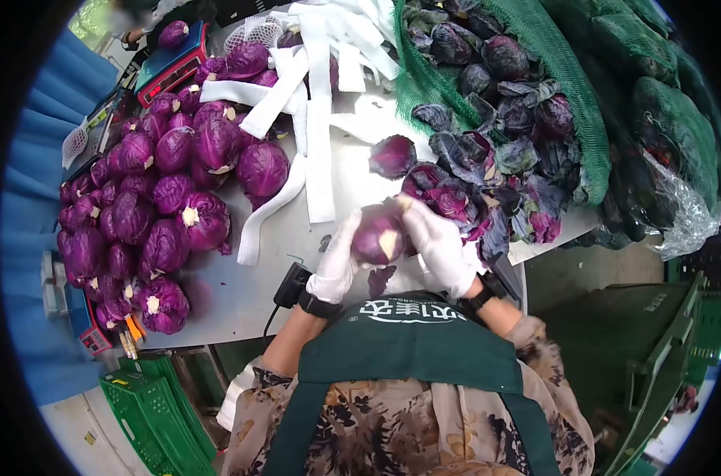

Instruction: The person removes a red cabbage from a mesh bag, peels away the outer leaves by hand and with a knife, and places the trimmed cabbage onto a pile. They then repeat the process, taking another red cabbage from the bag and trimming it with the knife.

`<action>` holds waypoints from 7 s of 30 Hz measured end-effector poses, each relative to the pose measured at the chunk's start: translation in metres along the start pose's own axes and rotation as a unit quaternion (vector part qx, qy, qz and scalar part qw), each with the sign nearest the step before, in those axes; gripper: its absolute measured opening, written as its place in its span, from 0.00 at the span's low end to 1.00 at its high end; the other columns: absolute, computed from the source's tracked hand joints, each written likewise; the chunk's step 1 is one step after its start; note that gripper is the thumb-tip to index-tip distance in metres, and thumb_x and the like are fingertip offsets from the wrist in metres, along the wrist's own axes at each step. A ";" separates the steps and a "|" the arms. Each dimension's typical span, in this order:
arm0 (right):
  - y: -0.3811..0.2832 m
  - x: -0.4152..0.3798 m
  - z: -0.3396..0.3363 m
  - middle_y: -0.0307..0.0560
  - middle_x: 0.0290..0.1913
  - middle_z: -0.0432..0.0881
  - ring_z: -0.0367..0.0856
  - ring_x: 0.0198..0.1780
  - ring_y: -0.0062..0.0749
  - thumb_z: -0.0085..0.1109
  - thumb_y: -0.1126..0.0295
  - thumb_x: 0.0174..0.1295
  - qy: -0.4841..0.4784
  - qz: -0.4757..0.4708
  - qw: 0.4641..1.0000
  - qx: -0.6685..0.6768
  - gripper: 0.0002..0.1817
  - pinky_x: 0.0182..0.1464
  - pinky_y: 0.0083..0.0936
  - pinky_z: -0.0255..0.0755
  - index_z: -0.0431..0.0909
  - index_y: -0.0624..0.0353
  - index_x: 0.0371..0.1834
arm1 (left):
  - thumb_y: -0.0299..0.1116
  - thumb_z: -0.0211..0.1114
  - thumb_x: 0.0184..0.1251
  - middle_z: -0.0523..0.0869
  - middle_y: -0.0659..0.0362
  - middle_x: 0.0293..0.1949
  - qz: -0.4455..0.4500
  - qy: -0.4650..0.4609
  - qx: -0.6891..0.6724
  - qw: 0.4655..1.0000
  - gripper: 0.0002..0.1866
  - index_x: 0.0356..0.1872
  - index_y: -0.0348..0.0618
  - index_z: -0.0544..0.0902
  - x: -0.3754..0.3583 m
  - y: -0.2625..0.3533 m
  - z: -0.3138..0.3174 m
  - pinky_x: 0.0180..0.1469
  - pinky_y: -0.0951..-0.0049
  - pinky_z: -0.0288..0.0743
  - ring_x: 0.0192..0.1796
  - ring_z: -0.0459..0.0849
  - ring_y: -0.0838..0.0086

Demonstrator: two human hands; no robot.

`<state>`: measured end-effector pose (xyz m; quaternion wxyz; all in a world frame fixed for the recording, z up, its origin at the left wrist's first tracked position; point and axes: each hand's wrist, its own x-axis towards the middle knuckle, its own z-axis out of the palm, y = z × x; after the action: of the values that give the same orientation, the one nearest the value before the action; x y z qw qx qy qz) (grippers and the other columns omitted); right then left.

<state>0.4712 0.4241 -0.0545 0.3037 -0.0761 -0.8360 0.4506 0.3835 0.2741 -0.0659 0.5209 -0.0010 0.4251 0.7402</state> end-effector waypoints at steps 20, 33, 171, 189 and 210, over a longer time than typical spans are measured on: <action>-0.024 0.011 -0.049 0.46 0.30 0.80 0.81 0.31 0.31 0.72 0.55 0.53 -0.191 0.102 0.976 -0.029 0.22 0.37 0.27 0.75 0.81 0.57 0.46 | 0.54 0.58 0.71 0.74 0.56 0.60 0.087 -0.104 0.173 0.976 0.33 0.66 0.40 0.66 -0.004 0.015 -0.014 0.64 0.71 0.66 0.62 0.72 0.73; 0.057 -0.004 -0.039 0.53 0.27 0.82 0.82 0.28 0.33 0.62 0.71 0.58 0.019 0.196 0.977 -0.081 0.07 0.35 0.27 0.74 0.81 0.61 0.37 | 0.63 0.58 0.65 0.74 0.52 0.60 0.043 -0.137 0.101 0.984 0.41 0.65 0.37 0.68 -0.005 0.007 -0.011 0.66 0.68 0.67 0.62 0.74 0.68; -0.042 -0.006 -0.020 0.44 0.43 0.76 0.82 0.36 0.39 0.65 0.70 0.50 -0.091 0.168 0.980 -0.058 0.30 0.42 0.29 0.78 0.72 0.53 0.61 | 0.35 0.65 0.64 0.69 0.53 0.60 0.203 0.066 0.091 0.973 0.36 0.69 0.43 0.56 -0.008 -0.011 0.022 0.64 0.65 0.69 0.61 0.71 0.67; -0.028 -0.012 -0.010 0.48 0.46 0.78 0.83 0.44 0.39 0.62 0.71 0.52 -0.046 0.155 0.987 0.003 0.28 0.48 0.29 0.76 0.70 0.55 0.60 | 0.30 0.70 0.59 0.65 0.55 0.60 0.228 0.108 0.143 0.957 0.39 0.68 0.44 0.55 -0.009 -0.012 0.026 0.66 0.67 0.64 0.63 0.67 0.69; 0.073 -0.018 -0.044 0.49 0.40 0.79 0.79 0.41 0.34 0.59 0.75 0.53 0.071 0.196 0.974 -0.090 0.14 0.48 0.28 0.73 0.77 0.63 0.44 | 0.45 0.68 0.57 0.68 0.46 0.66 0.065 -0.083 -0.215 0.971 0.39 0.68 0.43 0.62 -0.007 0.001 0.015 0.70 0.45 0.65 0.68 0.68 0.48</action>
<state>0.5002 0.4902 -0.1030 0.2602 -0.2974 -0.8180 0.4180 0.3932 0.2781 -0.0524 0.4926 -0.0233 0.2105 0.8441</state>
